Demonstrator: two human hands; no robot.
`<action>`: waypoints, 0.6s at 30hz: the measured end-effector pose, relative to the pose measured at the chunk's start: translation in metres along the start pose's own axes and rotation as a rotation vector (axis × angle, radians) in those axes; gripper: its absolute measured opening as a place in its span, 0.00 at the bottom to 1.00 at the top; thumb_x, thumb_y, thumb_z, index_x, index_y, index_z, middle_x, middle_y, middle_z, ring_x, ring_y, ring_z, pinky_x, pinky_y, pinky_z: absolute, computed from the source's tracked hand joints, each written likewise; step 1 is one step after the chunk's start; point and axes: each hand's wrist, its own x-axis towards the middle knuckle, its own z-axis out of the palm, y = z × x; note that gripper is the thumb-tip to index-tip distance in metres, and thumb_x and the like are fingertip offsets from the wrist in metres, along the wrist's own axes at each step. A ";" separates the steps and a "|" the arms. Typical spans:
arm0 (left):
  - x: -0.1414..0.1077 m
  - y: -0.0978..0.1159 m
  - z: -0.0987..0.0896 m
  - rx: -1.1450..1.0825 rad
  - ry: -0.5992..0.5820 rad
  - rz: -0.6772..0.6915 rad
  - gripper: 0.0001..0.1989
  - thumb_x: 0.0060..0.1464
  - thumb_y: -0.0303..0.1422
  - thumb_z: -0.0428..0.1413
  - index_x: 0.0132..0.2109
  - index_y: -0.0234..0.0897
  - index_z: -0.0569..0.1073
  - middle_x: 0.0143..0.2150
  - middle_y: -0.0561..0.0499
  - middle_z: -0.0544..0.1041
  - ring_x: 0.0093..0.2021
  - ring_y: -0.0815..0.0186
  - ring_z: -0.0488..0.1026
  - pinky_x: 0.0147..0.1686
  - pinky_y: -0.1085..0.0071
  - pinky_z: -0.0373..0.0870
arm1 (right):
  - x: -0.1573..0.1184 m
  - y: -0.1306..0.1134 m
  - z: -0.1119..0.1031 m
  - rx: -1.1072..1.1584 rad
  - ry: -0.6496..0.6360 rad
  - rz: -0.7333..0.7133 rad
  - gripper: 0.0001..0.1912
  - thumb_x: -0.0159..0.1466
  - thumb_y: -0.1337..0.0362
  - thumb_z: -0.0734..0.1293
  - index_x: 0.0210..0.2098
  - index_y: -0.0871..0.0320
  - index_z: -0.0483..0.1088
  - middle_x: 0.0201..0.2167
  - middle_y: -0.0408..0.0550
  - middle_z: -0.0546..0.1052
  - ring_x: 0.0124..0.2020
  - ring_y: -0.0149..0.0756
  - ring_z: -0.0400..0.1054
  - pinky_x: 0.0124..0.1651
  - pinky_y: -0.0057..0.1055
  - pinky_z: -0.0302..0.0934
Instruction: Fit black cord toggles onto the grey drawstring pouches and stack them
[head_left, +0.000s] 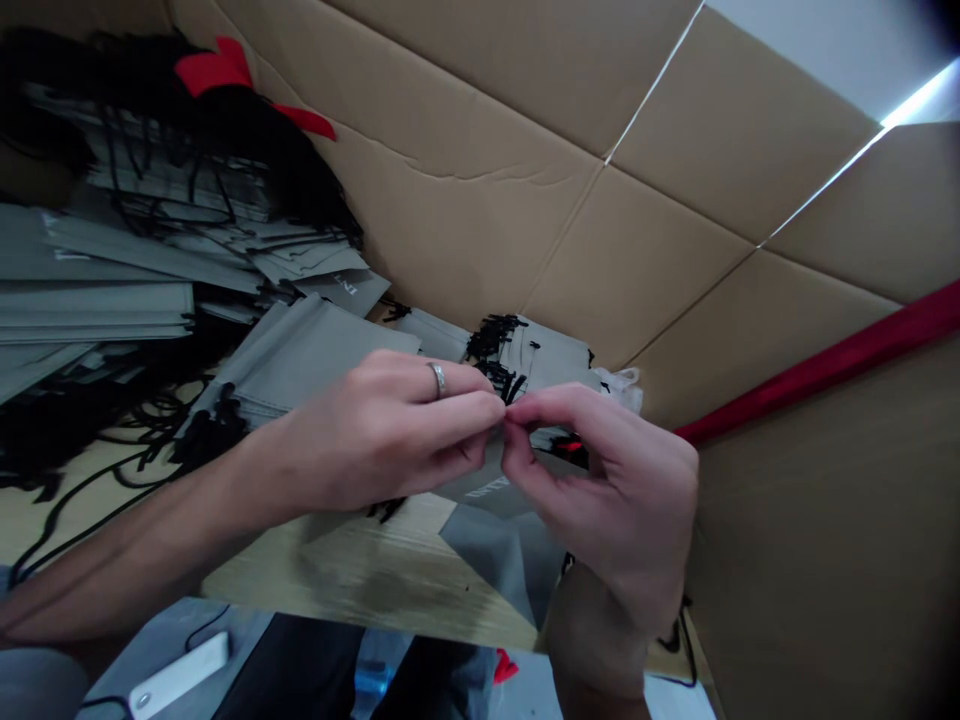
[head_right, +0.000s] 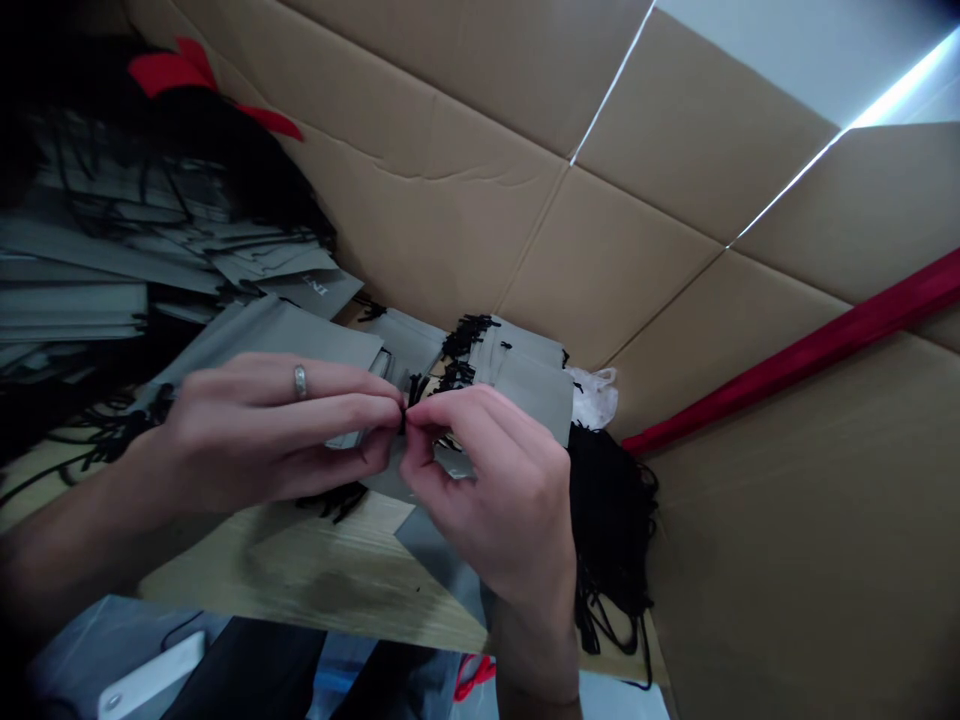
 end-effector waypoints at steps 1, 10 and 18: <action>0.000 0.000 -0.001 0.012 0.012 0.015 0.09 0.75 0.25 0.66 0.46 0.44 0.77 0.39 0.57 0.88 0.36 0.67 0.88 0.38 0.71 0.81 | 0.000 0.001 -0.001 0.024 0.003 -0.006 0.11 0.74 0.75 0.73 0.42 0.53 0.82 0.37 0.42 0.90 0.37 0.33 0.86 0.44 0.30 0.82; 0.009 -0.009 0.000 -0.427 0.020 -0.127 0.09 0.63 0.21 0.69 0.43 0.41 0.82 0.35 0.56 0.88 0.33 0.69 0.88 0.35 0.77 0.83 | -0.001 0.014 -0.001 0.318 -0.017 0.088 0.17 0.65 0.79 0.77 0.43 0.49 0.85 0.37 0.36 0.89 0.36 0.32 0.84 0.39 0.31 0.79; 0.004 -0.005 0.000 0.051 0.059 0.055 0.08 0.72 0.26 0.70 0.52 0.42 0.81 0.45 0.53 0.92 0.41 0.63 0.92 0.42 0.70 0.89 | -0.005 0.012 0.001 0.167 0.065 0.142 0.16 0.71 0.75 0.77 0.45 0.43 0.86 0.41 0.41 0.91 0.38 0.42 0.85 0.44 0.44 0.85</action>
